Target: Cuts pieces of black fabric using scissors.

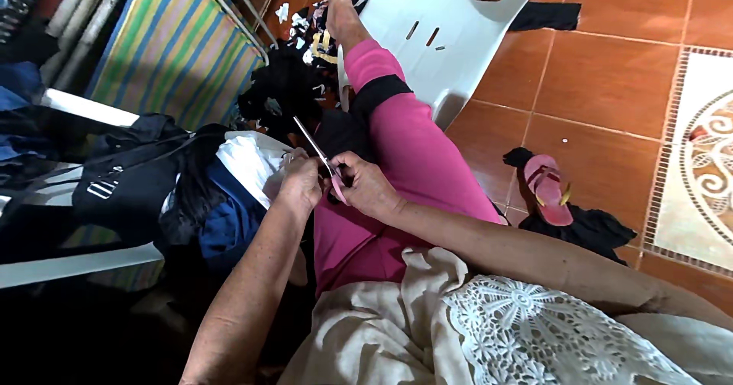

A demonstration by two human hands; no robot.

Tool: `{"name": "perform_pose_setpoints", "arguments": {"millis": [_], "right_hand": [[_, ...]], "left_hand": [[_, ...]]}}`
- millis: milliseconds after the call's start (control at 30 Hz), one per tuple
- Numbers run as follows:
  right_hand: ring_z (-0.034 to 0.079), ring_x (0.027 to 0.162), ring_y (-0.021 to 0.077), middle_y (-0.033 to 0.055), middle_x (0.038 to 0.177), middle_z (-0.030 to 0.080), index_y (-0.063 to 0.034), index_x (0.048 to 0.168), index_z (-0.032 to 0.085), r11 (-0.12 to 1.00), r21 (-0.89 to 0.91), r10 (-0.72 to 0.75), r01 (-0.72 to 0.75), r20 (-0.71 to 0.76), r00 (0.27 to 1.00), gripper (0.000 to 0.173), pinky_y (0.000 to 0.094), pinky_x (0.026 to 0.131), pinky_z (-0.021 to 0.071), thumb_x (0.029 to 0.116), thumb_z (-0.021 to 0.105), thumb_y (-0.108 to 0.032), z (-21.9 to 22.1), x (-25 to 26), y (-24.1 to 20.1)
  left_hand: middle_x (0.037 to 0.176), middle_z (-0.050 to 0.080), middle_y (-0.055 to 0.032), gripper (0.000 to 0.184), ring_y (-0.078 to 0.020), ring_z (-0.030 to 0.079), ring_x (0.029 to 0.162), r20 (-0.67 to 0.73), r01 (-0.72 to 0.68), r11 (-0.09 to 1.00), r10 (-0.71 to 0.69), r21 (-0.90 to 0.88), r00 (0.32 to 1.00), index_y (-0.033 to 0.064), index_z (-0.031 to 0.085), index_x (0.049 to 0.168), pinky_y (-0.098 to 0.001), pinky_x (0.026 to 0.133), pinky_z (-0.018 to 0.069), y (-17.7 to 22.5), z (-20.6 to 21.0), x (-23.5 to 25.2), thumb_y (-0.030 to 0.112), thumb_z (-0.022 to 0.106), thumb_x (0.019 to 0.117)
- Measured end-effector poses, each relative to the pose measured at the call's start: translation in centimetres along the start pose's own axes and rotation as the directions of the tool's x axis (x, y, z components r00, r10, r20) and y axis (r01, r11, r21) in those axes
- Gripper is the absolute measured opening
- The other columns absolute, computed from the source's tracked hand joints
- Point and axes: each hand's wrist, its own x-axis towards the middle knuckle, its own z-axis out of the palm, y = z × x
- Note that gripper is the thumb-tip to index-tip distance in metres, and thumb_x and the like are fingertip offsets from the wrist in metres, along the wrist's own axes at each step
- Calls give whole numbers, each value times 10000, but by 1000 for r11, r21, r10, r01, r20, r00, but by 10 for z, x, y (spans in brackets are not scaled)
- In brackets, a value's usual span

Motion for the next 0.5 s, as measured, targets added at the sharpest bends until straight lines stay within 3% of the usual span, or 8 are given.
{"name": "perform_pose_setpoints", "arguments": {"millis": [100,233,300,400,500], "right_hand": [[664,698,177,117,877,690,-26,1279,579,999,33,33,-34,9,999,360,355,685,572,939,698,-45,-3,-2,3],[665,719,198,135,910,683,-19,1290,568,994,72,85,-86,19,996,408,376,708,574,911,717,-3,-12,-4,1],[655,702,181,127,905,673,-15,1291,558,989,125,85,-84,-4,996,413,354,688,573,910,717,11,-16,-4,1],[637,675,166,124,912,668,-29,1297,556,988,127,93,-86,-51,994,409,333,654,562,926,727,-35,-22,-1,4],[648,705,207,153,963,670,-28,1300,570,993,29,116,-115,-36,993,408,380,683,567,941,740,-121,-27,6,9]], "left_hand": [[1030,577,-94,298,-149,572,782,8,-22,1000,22,15,1000,69,487,1324,-297,632,494,-5,-1,3,24,498,1030],[1023,605,-101,198,-137,562,716,-1,-38,996,38,78,999,56,517,1246,-271,574,465,-7,-4,6,65,503,1049],[1044,580,-112,203,-145,561,716,-29,-53,992,56,113,998,50,511,1265,-281,568,474,-7,-4,4,80,496,1064],[1116,549,-128,264,-155,560,740,-61,-70,985,80,156,995,51,481,1341,-297,586,487,-9,0,3,81,479,1078],[1134,533,-134,298,-160,559,736,-63,-81,983,92,164,994,48,452,1375,-305,583,498,-11,4,2,74,476,1079]]}}
